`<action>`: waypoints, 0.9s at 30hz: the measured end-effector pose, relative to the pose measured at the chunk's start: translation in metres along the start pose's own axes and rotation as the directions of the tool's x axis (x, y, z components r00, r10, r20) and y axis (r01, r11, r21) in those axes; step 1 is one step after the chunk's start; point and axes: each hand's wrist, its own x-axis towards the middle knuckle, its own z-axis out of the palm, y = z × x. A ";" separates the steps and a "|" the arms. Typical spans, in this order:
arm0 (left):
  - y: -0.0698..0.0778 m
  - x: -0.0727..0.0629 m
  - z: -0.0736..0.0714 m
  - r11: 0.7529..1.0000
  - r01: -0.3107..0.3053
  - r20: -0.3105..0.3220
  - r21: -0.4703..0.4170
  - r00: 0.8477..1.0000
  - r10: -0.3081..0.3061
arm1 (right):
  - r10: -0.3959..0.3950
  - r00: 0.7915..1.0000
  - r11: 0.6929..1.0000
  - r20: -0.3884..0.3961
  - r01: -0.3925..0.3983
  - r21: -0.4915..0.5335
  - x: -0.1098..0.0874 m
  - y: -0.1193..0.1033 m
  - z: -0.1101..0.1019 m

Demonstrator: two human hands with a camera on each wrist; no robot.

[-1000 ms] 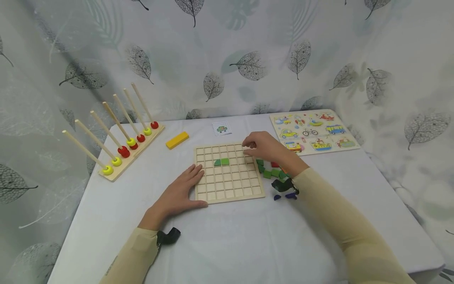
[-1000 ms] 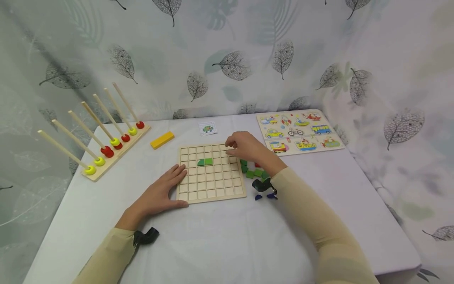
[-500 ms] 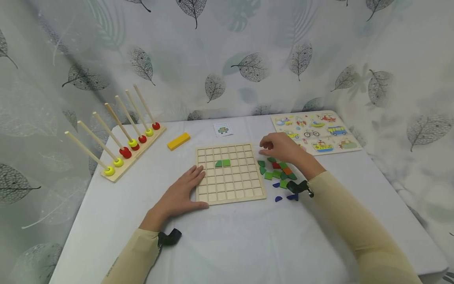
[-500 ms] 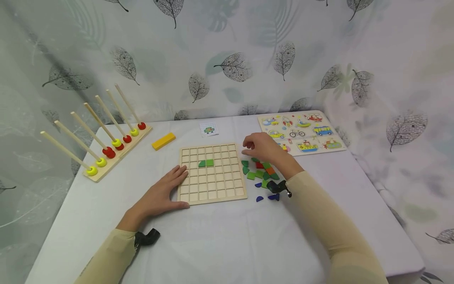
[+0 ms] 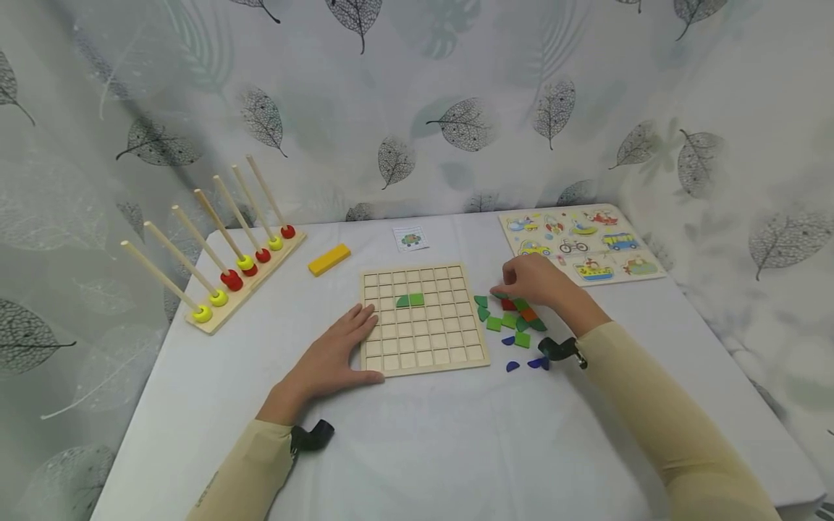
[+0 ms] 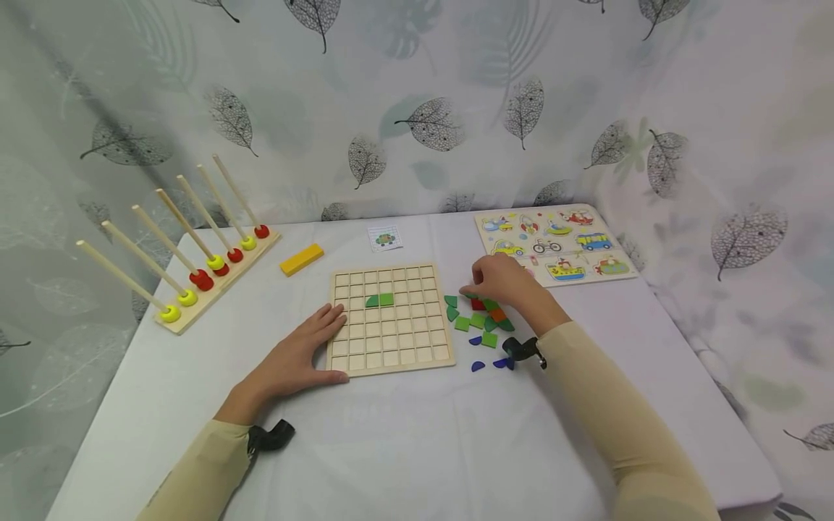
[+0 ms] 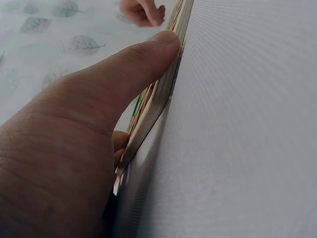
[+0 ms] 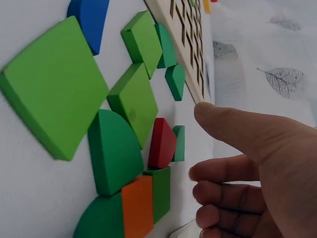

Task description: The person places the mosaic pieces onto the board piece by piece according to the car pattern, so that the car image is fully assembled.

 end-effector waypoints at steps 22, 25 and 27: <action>-0.001 0.001 0.001 1.000 0.005 0.003 0.016 1.000 -0.005 | -0.037 0.999 0.997 0.021 0.039 -0.065 0.005 -0.005 0.009; -0.001 0.001 0.002 1.000 0.012 0.005 0.017 1.000 -0.012 | -0.052 0.999 0.998 0.006 0.052 -0.042 0.006 -0.005 0.009; -0.001 0.001 0.002 1.000 0.015 0.005 0.018 1.000 -0.016 | -0.058 0.998 0.998 -0.004 0.058 -0.024 0.007 -0.006 0.010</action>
